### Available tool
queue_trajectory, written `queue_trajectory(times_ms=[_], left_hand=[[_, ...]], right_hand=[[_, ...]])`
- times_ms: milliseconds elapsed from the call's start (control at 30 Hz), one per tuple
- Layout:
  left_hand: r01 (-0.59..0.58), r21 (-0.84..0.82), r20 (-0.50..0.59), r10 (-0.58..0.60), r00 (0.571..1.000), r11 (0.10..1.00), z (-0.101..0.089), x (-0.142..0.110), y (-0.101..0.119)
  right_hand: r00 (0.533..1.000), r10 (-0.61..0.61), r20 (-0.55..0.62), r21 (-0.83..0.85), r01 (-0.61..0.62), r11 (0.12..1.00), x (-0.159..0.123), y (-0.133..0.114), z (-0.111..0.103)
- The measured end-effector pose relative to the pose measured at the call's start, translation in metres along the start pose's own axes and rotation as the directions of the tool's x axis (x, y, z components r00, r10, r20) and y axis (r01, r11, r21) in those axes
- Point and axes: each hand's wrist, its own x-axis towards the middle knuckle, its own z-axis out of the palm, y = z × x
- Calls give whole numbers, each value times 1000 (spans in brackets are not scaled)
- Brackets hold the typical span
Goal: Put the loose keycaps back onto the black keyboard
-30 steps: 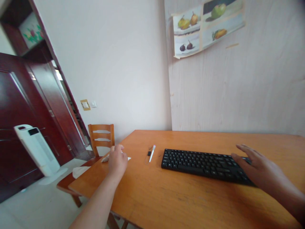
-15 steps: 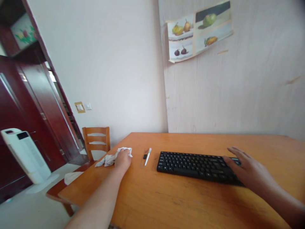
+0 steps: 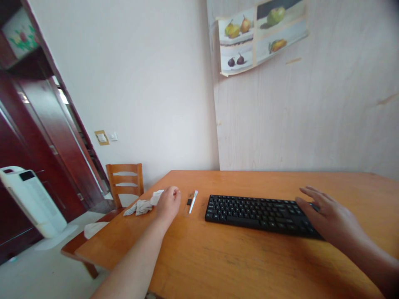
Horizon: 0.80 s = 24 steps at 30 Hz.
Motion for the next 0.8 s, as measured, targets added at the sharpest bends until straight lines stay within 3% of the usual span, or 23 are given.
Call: queue_trajectory(times_ms=[167,333,800], left_hand=[[16,-67,184,-4,983,998,20,-2,7],[76,-42,273,-62,960,996,35,-9,5],[61,47,279,-71,958,997,22,-11,14]], right_hand=[[1000,-5,7,28,5,1000,0,-1,-1],[1000,1,-2,36,-1,999,0,-5,-2],[999,39,-2,75,-39,996,-2,-12,-6]])
